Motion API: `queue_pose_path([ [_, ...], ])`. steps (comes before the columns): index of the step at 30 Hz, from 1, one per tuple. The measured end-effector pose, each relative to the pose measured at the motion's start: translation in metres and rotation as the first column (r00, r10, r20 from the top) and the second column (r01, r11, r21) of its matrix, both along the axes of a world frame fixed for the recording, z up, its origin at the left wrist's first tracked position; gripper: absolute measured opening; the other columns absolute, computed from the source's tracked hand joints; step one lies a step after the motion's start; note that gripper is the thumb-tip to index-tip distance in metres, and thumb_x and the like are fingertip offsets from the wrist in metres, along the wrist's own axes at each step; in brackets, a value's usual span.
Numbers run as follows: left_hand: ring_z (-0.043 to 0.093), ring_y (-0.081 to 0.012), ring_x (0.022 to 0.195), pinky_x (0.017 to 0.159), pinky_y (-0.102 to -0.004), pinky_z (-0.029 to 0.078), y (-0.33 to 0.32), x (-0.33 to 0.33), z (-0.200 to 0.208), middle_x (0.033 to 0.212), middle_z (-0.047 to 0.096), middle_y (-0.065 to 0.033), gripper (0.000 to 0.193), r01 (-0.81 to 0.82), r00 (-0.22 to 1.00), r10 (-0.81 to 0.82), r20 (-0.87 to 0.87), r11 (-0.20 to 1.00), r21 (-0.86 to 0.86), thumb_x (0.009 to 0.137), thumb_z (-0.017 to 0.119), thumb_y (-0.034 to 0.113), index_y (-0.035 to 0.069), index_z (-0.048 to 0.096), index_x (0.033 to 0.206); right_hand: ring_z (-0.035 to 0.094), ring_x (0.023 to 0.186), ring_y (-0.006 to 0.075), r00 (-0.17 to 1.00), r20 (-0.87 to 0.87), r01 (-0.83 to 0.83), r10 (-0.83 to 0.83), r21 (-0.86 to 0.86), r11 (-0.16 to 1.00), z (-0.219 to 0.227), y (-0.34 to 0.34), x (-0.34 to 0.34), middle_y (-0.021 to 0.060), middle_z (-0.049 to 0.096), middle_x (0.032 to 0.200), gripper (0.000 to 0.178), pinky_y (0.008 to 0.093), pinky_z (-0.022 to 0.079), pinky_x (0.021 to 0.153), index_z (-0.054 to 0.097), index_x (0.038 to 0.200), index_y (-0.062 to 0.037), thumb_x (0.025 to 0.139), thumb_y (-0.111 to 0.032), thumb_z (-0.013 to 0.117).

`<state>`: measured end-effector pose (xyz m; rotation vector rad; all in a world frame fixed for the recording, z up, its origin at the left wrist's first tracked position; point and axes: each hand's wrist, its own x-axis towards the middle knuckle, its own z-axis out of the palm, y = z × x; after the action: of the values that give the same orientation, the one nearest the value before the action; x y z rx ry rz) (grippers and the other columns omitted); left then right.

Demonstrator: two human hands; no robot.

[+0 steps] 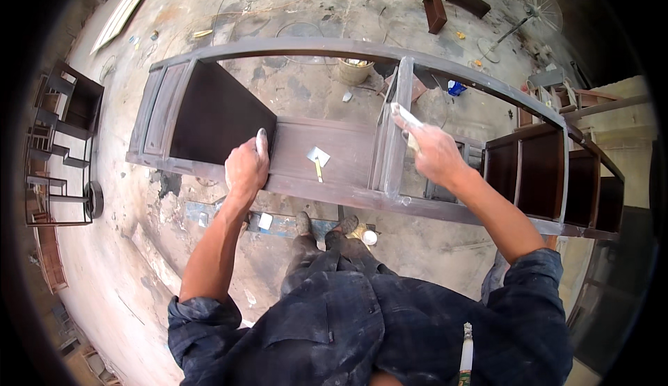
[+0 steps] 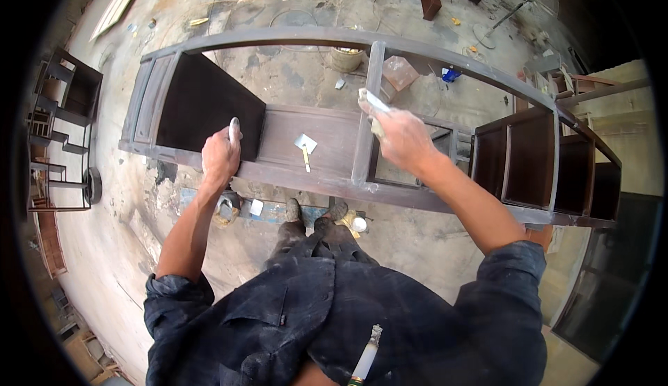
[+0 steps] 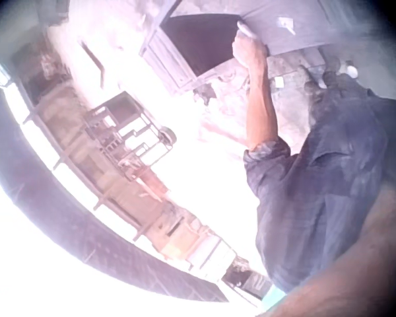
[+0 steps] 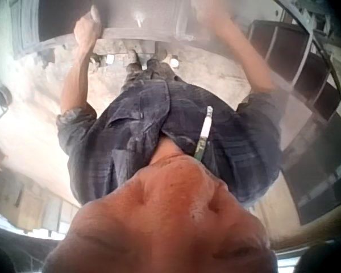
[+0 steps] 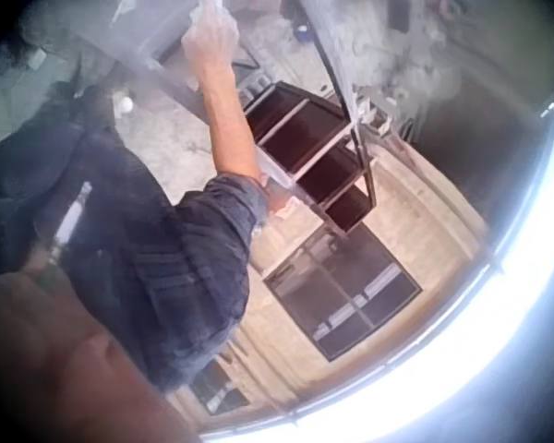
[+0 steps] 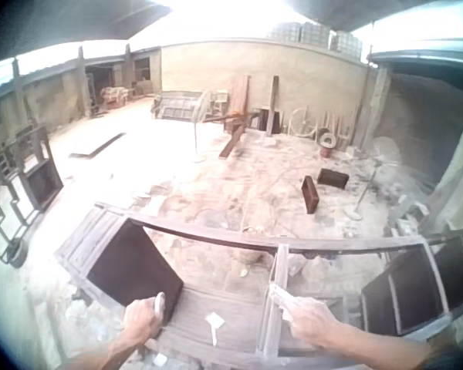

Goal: The person sands the surface of a wooden cabinet using a sanding block and a scraper tool. They work on the top edges and the front panels, alternating between scraping and sanding motions to smooth the wood.

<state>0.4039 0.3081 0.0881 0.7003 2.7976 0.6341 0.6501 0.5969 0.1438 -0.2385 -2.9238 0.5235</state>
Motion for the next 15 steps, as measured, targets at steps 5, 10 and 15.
queue_pose_path([
  [5,0.065,-0.0516,0.084,0.081,-0.0576,0.051,-0.005,0.002,0.001,0.084,0.068,-0.0305,0.058,-0.043,0.999,0.043,0.014,0.999,-0.012,0.107,0.040,0.047,0.002,0.072,0.089,0.069,0.078,0.0387,0.994,-0.024,-0.108,0.108,-0.008,0.994,-0.010,-0.019,0.029,0.0217,0.072,0.099,0.071,0.0481,0.056,0.070,0.058,0.143,-0.0169,0.074,0.001,0.058],
  [10,0.069,-0.0452,0.088,0.080,-0.0517,0.053,0.000,-0.002,-0.001,0.087,0.073,-0.0220,0.062,-0.017,0.999,0.019,0.026,0.996,-0.091,0.107,0.038,0.052,0.004,0.076,0.094,0.068,0.092,0.0427,0.978,-0.094,0.191,-0.189,0.013,0.982,-0.019,0.059,-0.056,0.0215,0.070,0.114,0.058,0.0515,0.056,0.076,0.059,0.141,-0.0151,0.083,-0.005,0.058],
  [15,0.070,-0.0446,0.091,0.082,-0.0504,0.053,-0.006,-0.002,0.003,0.090,0.074,-0.0215,0.062,-0.028,0.999,0.032,0.043,0.996,-0.083,0.107,0.038,0.051,0.003,0.076,0.096,0.066,0.097,0.0453,0.946,-0.229,0.217,-0.230,-0.084,0.973,-0.045,0.042,-0.064,0.0231,0.068,0.120,0.053,0.0516,0.055,0.083,0.056,0.144,-0.0149,0.090,-0.013,0.059],
])
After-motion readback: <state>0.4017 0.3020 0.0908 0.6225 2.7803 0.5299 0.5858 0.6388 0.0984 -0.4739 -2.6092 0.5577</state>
